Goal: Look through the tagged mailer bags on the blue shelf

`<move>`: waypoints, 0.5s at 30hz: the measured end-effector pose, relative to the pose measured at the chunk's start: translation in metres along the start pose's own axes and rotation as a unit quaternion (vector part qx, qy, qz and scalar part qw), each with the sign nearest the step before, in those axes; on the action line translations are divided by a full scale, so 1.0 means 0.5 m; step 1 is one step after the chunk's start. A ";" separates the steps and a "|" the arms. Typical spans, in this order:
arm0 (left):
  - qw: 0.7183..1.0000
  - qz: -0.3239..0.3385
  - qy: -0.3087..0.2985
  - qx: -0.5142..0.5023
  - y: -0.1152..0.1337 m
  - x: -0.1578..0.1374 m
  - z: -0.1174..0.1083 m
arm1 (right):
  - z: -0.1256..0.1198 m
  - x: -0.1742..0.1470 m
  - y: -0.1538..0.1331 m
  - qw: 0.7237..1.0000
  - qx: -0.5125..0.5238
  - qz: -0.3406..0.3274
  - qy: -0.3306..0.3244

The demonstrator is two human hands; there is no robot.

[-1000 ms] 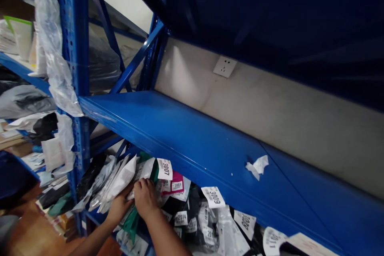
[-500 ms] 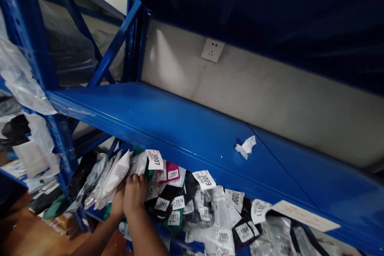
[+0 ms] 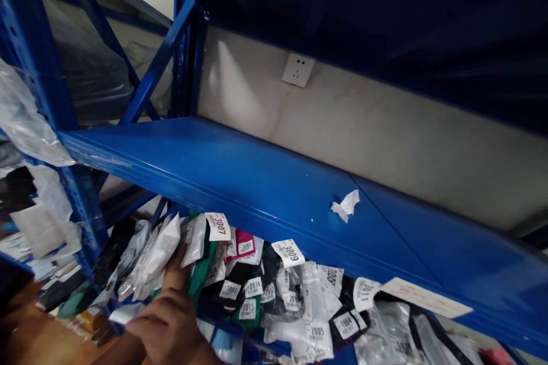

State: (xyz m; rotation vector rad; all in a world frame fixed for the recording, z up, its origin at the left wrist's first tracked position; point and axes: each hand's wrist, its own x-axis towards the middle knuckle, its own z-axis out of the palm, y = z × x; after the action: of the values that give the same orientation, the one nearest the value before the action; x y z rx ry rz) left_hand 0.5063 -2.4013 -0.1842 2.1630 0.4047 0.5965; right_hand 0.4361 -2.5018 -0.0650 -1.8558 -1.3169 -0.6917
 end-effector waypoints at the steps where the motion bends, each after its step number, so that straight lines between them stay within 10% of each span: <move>1: 1.000 0.008 0.001 -0.008 -0.002 -0.002 -0.002 | -0.020 -0.003 -0.014 0.990 0.037 0.079 0.110; 4: 0.999 0.044 -0.005 -0.020 0.001 -0.032 -0.017 | -0.100 0.016 -0.020 0.839 0.140 0.306 0.427; 7: 0.986 0.166 -0.008 0.012 0.005 -0.085 -0.034 | -0.170 0.078 0.003 0.667 0.261 0.392 0.577; 11: 0.911 0.409 -0.038 0.045 -0.010 -0.153 -0.037 | -0.195 0.155 0.025 0.638 0.319 0.370 0.595; 15: 0.876 0.461 -0.136 0.038 -0.047 -0.212 -0.021 | -0.200 0.168 0.029 0.642 0.318 0.379 0.585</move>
State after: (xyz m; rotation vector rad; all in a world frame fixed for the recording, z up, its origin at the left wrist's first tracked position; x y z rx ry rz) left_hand 0.4102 -2.4314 -0.2265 2.3963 -0.8284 0.7571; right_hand 0.4764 -2.5410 0.0538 -0.8016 0.1596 -0.6103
